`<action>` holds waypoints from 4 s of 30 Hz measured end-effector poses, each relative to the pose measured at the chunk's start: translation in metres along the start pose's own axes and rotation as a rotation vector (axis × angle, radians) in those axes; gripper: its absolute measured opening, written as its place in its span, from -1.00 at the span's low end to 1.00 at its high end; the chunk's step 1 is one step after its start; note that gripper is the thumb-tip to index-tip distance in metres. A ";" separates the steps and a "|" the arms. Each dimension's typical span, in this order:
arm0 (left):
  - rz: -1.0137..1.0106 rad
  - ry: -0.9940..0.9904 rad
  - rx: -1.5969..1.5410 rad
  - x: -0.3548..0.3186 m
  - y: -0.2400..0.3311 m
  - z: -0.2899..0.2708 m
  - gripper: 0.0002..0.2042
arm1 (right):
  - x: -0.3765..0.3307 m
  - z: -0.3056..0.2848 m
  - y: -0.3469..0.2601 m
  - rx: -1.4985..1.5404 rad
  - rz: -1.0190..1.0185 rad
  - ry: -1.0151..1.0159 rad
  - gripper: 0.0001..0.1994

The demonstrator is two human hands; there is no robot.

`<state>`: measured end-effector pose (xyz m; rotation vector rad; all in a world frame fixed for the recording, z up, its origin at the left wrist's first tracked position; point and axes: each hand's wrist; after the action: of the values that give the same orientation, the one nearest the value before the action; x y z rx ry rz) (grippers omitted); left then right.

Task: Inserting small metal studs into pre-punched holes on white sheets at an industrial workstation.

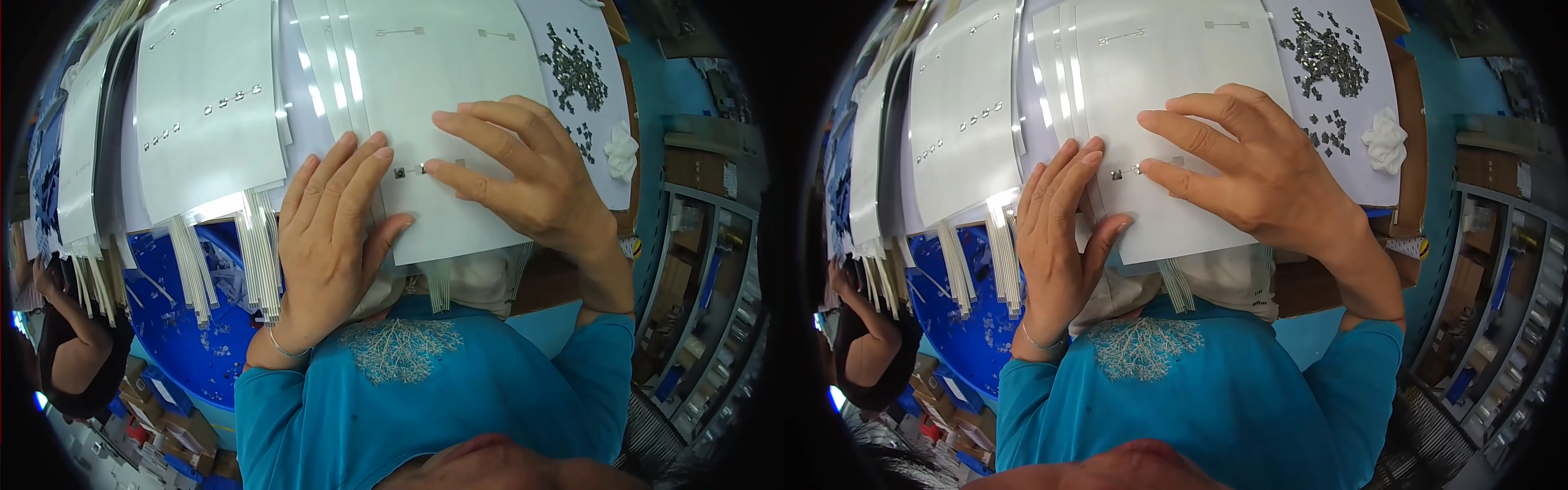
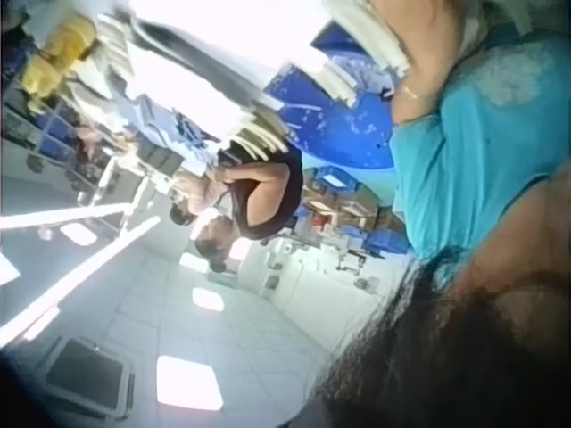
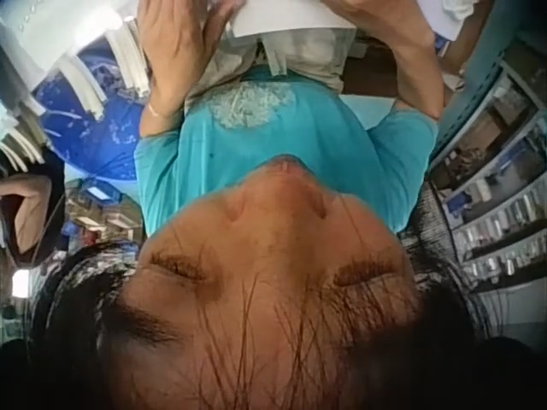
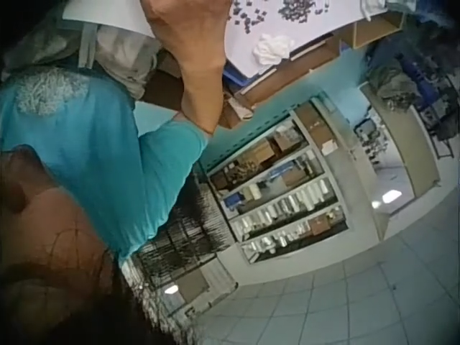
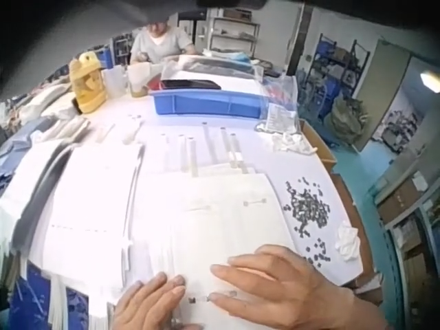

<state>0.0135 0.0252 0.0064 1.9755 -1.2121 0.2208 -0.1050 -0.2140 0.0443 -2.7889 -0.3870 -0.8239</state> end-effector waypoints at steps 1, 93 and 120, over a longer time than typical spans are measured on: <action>-0.002 0.000 -0.002 0.000 0.000 0.000 -0.32 | 0.001 0.000 0.000 -0.009 -0.016 -0.020 -0.62; 0.048 -0.050 0.120 0.005 0.006 0.004 -0.42 | -0.017 -0.001 -0.029 0.131 0.282 0.100 -0.65; 0.104 -0.088 0.204 0.007 0.010 0.016 -0.46 | -0.112 -0.038 -0.035 -0.242 0.699 0.427 -0.76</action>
<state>0.0053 0.0070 0.0051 2.1170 -1.3977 0.3240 -0.2254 -0.2126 0.0172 -2.5322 0.7522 -1.2681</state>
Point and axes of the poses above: each hand's wrist, its own x-axis towards the middle knuckle, its own z-axis out of the palm, y = z × x, and after that the axes turned 11 degrees about y, right-handed
